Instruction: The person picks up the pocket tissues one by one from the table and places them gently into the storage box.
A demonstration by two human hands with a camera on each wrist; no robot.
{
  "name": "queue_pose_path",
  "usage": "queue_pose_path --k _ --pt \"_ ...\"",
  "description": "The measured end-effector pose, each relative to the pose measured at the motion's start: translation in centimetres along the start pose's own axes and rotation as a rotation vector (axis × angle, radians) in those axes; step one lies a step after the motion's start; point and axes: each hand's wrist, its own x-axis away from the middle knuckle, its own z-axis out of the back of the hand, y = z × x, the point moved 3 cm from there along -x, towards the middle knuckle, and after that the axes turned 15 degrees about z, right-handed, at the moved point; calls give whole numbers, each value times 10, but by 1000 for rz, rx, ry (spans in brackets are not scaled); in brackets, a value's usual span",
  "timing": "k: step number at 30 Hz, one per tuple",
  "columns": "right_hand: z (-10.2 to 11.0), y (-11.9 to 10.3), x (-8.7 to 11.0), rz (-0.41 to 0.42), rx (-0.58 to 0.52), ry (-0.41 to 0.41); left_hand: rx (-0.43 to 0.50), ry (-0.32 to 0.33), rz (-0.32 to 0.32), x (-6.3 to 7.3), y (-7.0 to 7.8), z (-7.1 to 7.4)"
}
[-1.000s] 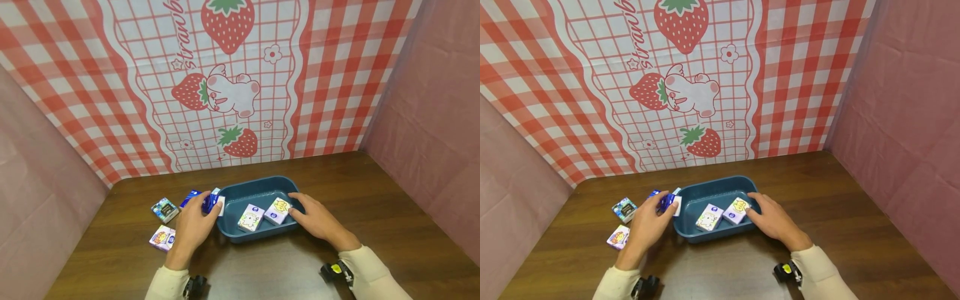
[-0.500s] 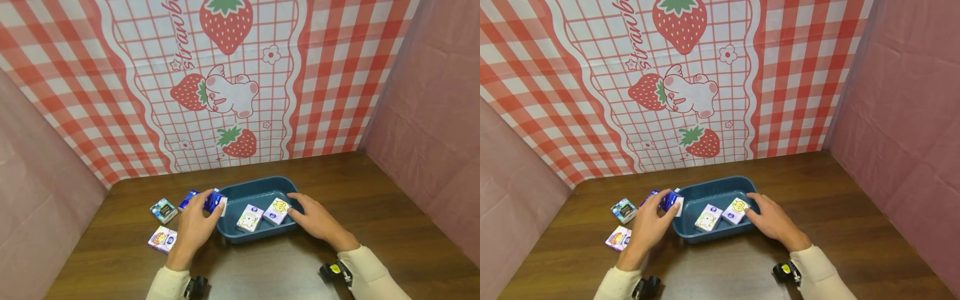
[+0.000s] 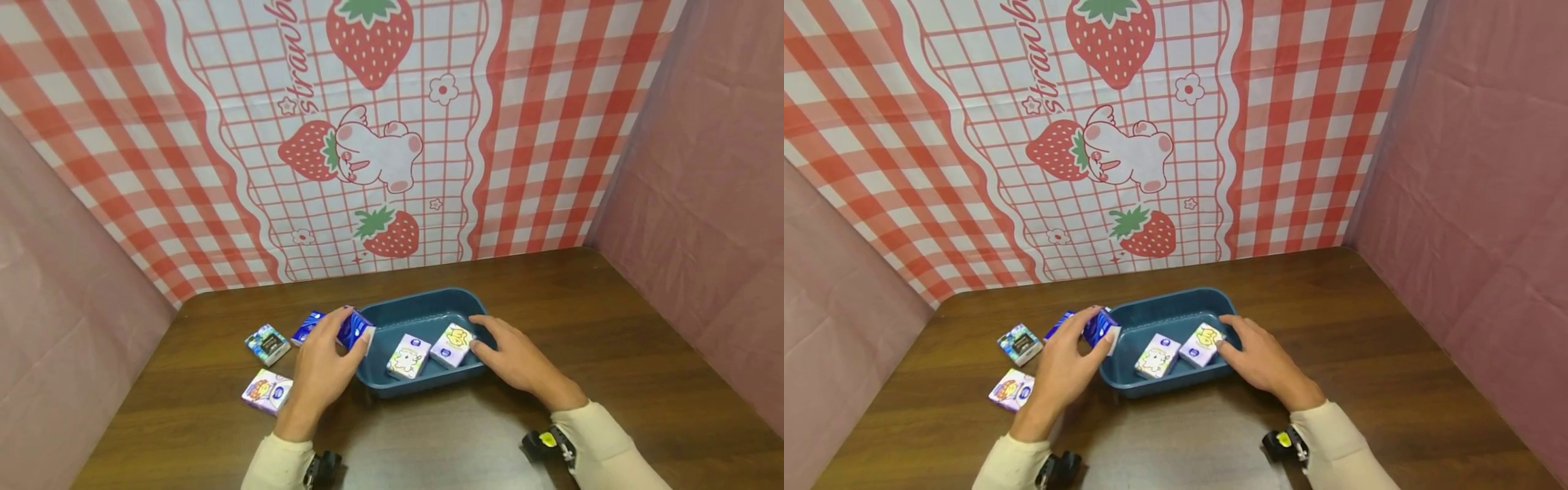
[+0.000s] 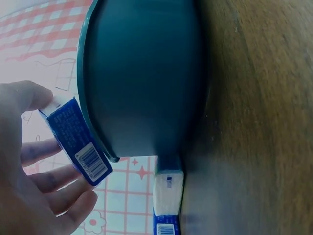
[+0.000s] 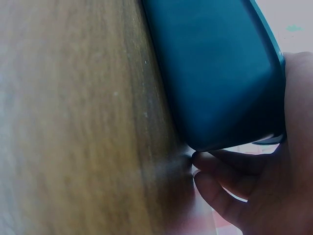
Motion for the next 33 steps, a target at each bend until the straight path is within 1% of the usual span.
queue_pose_path --k 8,15,19,24,31,33 --pt "0 0 0 13 2 10 -17 -32 -20 0 2 -3" --pt "0 0 0 4 -3 7 -30 -104 -83 1 3 -6" --pt "-1 0 0 -14 -8 -2 -34 -136 -106 2 3 -7" --pt "0 -1 0 -18 -9 -4 -45 -166 -119 4 4 -9" --pt "0 -1 0 -20 -13 0 -64 -202 -112 3 3 -12" --pt "0 -1 0 -18 -11 1 -67 -206 -134 3 3 -14"
